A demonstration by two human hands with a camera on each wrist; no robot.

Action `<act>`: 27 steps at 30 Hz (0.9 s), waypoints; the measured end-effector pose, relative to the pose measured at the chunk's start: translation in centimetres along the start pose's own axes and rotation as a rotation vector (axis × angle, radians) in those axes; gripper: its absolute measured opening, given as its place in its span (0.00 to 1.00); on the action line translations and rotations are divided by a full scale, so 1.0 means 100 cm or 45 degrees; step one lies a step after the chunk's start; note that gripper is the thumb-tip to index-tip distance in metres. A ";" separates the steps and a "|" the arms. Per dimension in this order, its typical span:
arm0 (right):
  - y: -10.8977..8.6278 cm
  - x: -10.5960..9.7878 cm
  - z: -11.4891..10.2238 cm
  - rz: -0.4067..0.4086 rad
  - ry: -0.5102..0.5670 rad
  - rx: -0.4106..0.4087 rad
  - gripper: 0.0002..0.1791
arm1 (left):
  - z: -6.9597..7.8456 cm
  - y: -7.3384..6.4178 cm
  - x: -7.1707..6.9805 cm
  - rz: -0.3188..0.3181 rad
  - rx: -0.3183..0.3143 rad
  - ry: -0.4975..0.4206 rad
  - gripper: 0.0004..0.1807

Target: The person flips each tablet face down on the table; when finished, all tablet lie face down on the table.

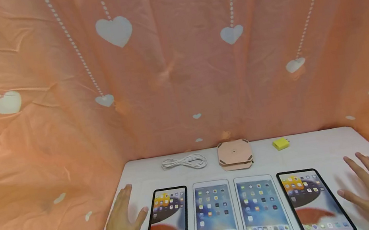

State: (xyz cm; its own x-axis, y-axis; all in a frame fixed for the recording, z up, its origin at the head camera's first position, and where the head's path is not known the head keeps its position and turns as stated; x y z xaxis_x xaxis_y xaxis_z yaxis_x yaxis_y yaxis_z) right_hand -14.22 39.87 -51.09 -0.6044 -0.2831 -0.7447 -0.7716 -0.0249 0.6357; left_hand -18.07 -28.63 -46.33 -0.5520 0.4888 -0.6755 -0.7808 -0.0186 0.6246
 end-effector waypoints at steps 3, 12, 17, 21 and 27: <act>-0.002 -0.005 -0.004 0.052 0.143 0.019 0.63 | 0.016 0.000 0.003 -0.028 -0.085 -0.283 0.44; 0.009 -0.016 -0.018 -0.207 0.267 0.298 0.62 | 0.064 0.010 0.027 -0.349 -0.261 -1.254 0.37; 0.008 -0.022 -0.019 -0.142 0.368 0.297 0.57 | 0.090 0.015 0.041 -0.417 -0.285 -1.518 0.33; 0.006 -0.022 -0.017 -0.195 0.504 0.318 0.51 | 0.113 0.018 0.056 -0.483 -0.365 -1.579 0.32; 0.002 -0.015 -0.010 -0.367 0.670 0.415 0.44 | 0.158 0.014 0.088 -0.695 -0.449 -1.597 0.33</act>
Point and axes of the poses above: each hand's wrist, its own y-axis towards the middle knuckle, its own x-axis out of the palm, z = x × y, the point moved 3 cm from there along y, towards the middle knuckle, and after that the axes turned 14 degrees about z, right-handed, at the moved point
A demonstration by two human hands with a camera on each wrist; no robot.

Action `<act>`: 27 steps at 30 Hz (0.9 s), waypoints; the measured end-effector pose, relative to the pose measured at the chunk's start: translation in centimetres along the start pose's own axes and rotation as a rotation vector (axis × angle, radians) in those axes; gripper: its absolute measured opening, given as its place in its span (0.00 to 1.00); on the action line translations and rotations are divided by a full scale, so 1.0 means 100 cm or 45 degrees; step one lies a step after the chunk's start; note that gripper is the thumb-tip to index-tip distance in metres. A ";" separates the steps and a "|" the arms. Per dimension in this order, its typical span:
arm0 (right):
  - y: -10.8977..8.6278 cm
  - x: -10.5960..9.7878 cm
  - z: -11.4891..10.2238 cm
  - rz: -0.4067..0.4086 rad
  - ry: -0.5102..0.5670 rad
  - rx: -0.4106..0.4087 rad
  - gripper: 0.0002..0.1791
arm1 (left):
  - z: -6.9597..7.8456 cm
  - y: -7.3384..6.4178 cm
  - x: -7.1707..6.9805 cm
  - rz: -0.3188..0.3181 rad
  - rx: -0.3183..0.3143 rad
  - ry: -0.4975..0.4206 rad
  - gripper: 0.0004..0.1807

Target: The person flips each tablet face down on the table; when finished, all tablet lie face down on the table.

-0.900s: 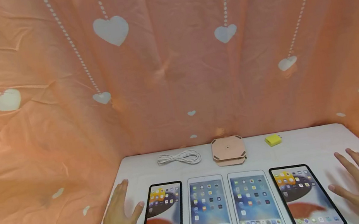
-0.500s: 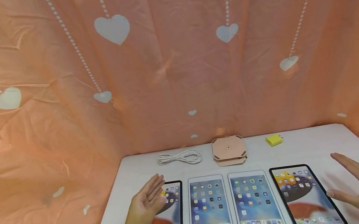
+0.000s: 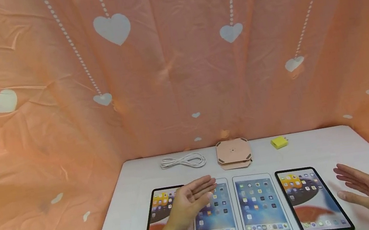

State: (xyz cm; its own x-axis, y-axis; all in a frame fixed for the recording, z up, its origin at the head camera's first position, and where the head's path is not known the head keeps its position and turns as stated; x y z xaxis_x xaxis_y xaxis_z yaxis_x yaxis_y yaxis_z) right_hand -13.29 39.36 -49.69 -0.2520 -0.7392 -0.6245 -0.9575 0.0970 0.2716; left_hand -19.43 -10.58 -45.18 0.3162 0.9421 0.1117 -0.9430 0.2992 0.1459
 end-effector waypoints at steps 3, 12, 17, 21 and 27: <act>0.000 0.001 0.006 -0.044 0.046 0.004 0.41 | -0.008 0.006 0.027 -0.055 -0.080 -0.030 0.32; 0.006 0.001 0.013 -0.227 0.079 0.169 0.38 | -0.034 0.013 0.095 -0.120 -0.302 -0.039 0.25; 0.010 -0.002 0.011 -0.324 0.017 0.331 0.40 | -0.049 0.018 0.124 -0.001 -0.421 -0.041 0.22; 0.013 -0.001 0.011 -0.448 -0.072 0.498 0.47 | -0.061 0.021 0.145 0.123 -0.521 -0.066 0.19; 0.007 0.009 0.018 -0.491 0.190 0.787 0.51 | -0.074 0.025 0.173 0.259 -0.634 -0.032 0.19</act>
State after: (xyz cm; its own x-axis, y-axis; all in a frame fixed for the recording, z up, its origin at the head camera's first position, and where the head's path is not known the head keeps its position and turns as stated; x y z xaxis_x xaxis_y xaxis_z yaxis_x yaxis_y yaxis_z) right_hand -14.47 39.98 -51.36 0.0975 -0.8749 -0.4744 -0.8896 0.1371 -0.4356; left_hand -17.06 7.56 -50.18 0.1187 0.9865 0.1132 -0.9188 0.1524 -0.3642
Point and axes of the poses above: each hand's wrist, its own y-axis towards the middle knuckle, its own x-axis out of the palm, z = x × y, the point moved 3 cm from there along y, towards the middle knuckle, and after that the axes turned 14 degrees about z, right-handed, at the moved point
